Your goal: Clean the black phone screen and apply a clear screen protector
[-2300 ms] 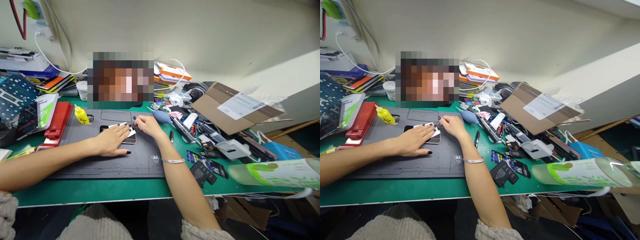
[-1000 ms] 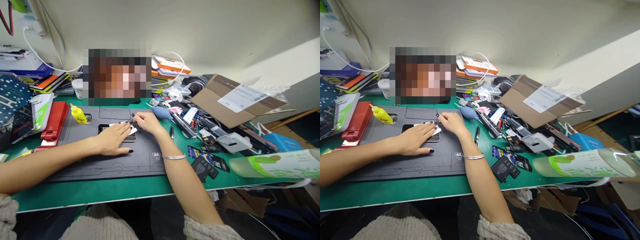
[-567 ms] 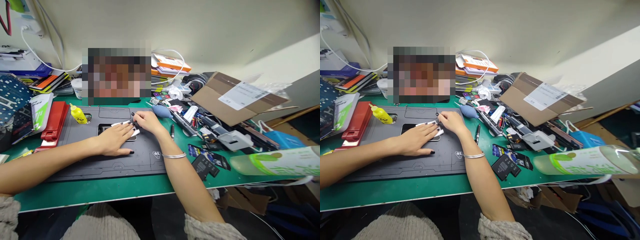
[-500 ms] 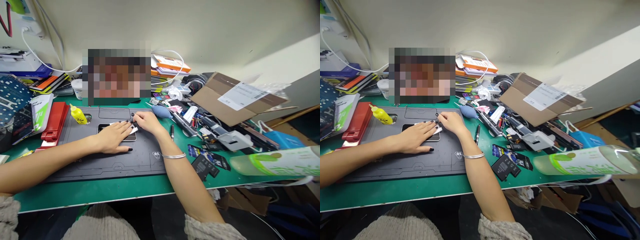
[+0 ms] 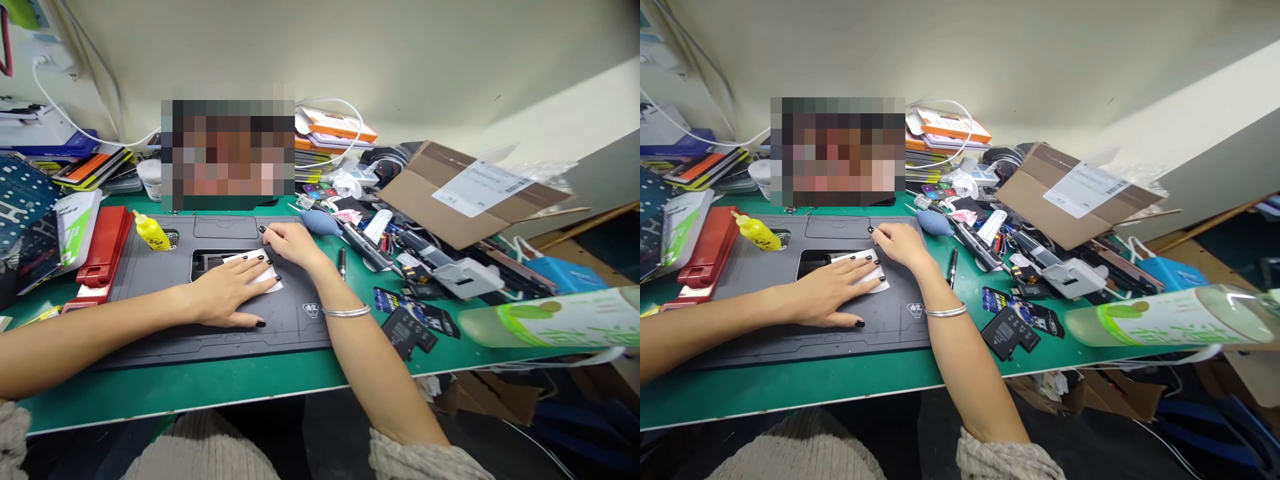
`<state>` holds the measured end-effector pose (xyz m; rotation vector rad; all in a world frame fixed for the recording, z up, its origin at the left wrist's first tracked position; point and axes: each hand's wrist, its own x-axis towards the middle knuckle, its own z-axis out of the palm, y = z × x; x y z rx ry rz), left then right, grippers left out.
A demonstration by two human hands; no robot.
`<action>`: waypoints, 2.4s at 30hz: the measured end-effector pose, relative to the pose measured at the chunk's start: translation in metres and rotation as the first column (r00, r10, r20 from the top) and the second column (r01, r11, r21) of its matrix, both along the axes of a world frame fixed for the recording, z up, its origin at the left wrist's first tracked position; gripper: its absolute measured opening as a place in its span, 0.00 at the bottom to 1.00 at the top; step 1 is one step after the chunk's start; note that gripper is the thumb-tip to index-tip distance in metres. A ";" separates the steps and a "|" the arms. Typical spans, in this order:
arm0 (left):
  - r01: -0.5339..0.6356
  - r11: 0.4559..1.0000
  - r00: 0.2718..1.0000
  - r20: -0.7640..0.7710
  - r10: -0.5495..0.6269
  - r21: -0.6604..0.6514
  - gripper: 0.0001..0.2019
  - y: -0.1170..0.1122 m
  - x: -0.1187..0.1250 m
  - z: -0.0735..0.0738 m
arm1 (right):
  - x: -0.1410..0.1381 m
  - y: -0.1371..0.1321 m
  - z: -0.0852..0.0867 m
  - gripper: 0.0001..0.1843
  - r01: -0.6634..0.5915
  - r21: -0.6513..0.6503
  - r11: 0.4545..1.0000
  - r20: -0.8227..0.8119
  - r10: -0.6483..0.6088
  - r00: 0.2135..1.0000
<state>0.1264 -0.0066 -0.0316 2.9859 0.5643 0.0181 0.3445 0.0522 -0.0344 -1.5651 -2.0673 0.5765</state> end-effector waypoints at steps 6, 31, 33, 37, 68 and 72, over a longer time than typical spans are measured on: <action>-0.089 0.996 0.993 -0.074 0.089 0.002 0.40 0.012 -0.003 0.004 | 0.000 0.000 0.000 0.17 -0.007 0.000 1.000 -0.005 0.007 1.000; -0.083 0.994 0.992 -0.084 0.090 0.078 0.39 0.017 -0.001 0.004 | 0.000 0.000 0.000 0.17 -0.011 0.011 1.000 0.009 0.011 1.000; -0.075 0.994 0.993 -0.080 0.082 0.085 0.40 0.014 -0.001 0.004 | 0.000 -0.001 0.000 0.16 -0.010 0.012 1.000 0.010 0.010 1.000; -0.016 0.996 0.999 -0.042 0.020 0.090 0.40 0.002 0.002 0.001 | -0.001 -0.001 0.001 0.16 -0.008 0.018 1.000 0.012 0.008 1.000; -0.111 0.986 0.994 -0.010 0.113 0.127 0.39 0.014 0.013 -0.005 | -0.001 -0.002 0.001 0.18 -0.010 0.034 0.999 0.035 0.008 0.999; -0.022 0.993 1.000 -0.009 0.023 0.117 0.38 0.005 0.013 -0.002 | -0.001 -0.001 0.000 0.18 -0.010 0.036 0.999 0.035 0.009 0.999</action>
